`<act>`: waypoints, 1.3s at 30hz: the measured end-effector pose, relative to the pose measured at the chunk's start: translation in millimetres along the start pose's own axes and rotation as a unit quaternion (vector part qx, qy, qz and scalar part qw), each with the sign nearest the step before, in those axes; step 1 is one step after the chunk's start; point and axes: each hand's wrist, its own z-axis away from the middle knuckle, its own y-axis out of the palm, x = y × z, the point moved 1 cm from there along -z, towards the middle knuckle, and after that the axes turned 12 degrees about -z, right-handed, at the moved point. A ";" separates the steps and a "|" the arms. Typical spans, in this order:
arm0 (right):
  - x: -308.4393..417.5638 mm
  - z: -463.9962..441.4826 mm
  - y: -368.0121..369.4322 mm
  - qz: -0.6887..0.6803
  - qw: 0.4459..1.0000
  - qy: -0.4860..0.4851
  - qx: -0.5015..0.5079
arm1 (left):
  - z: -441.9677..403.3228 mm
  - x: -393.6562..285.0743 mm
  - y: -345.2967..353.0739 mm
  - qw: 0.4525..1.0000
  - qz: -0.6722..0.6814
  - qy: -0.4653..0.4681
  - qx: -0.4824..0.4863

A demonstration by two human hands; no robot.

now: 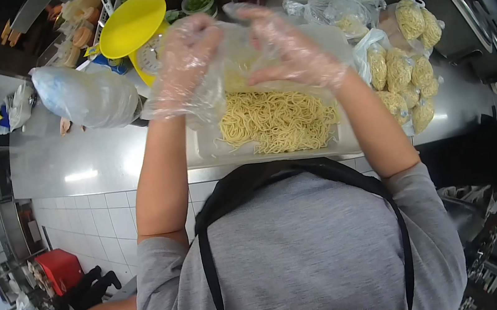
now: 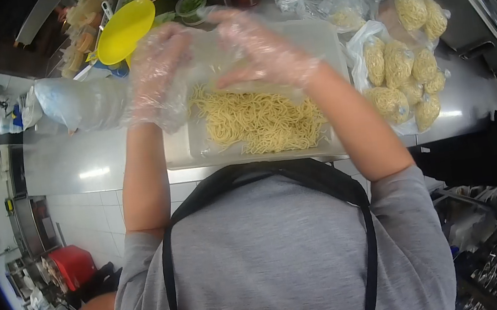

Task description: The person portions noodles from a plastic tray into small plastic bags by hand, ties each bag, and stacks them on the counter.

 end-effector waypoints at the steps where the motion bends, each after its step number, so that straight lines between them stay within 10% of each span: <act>1: -3.5 -2.3 12.1 -0.051 0.998 0.029 -0.002 | -0.9 -3.7 5.2 0.994 -0.054 0.100 0.002; 3: -11.5 -12.8 13.1 -0.097 0.993 0.062 -0.012 | -1.4 -4.9 10.1 0.973 -0.105 0.205 0.010; 6: -15.6 -31.2 -5.3 -0.128 0.984 0.125 -0.007 | 8.5 19.6 22.0 0.984 0.086 0.087 -0.128; 8: -2.8 -40.9 -12.5 -0.220 0.966 0.136 -0.020 | 14.6 33.3 39.0 0.987 0.146 0.052 -0.049; 14: 27.4 -58.2 6.5 -0.160 0.983 0.091 -0.013 | 16.4 47.3 92.6 0.993 -0.061 0.097 -0.020; 20: 12.1 -46.5 -36.0 -0.333 0.909 0.169 -0.186 | 16.2 8.5 68.9 0.987 0.030 -0.141 0.065; 22: -10.2 -33.3 -73.5 -0.408 0.862 0.176 -0.246 | 19.4 26.3 71.1 0.897 0.378 -0.145 0.181; 25: -19.5 -4.7 -87.2 -0.391 0.894 0.217 -0.032 | 16.6 31.9 62.8 0.897 0.325 -0.054 0.294; 28: -17.1 31.6 -19.6 -0.074 0.941 0.300 0.138 | 25.4 21.8 42.0 0.948 0.152 0.156 0.232; 29: -4.2 18.7 -5.1 -0.314 0.907 0.245 0.135 | 30.7 25.3 40.2 0.950 0.123 0.117 0.263; 31: -18.1 22.6 29.9 -0.382 0.909 0.166 -0.013 | 25.6 33.8 47.8 0.939 0.068 0.069 0.331; 33: -12.8 18.1 38.8 -0.412 0.854 0.310 -0.069 | 13.9 37.1 64.4 0.914 0.030 0.068 0.399; 36: 7.6 12.8 26.5 -0.612 0.664 0.350 -0.249 | 16.1 34.1 78.9 0.928 0.103 0.035 0.356; 39: 41.2 8.6 -7.5 -0.545 0.684 0.375 -0.308 | 20.7 -6.2 64.6 0.921 0.134 -0.014 0.365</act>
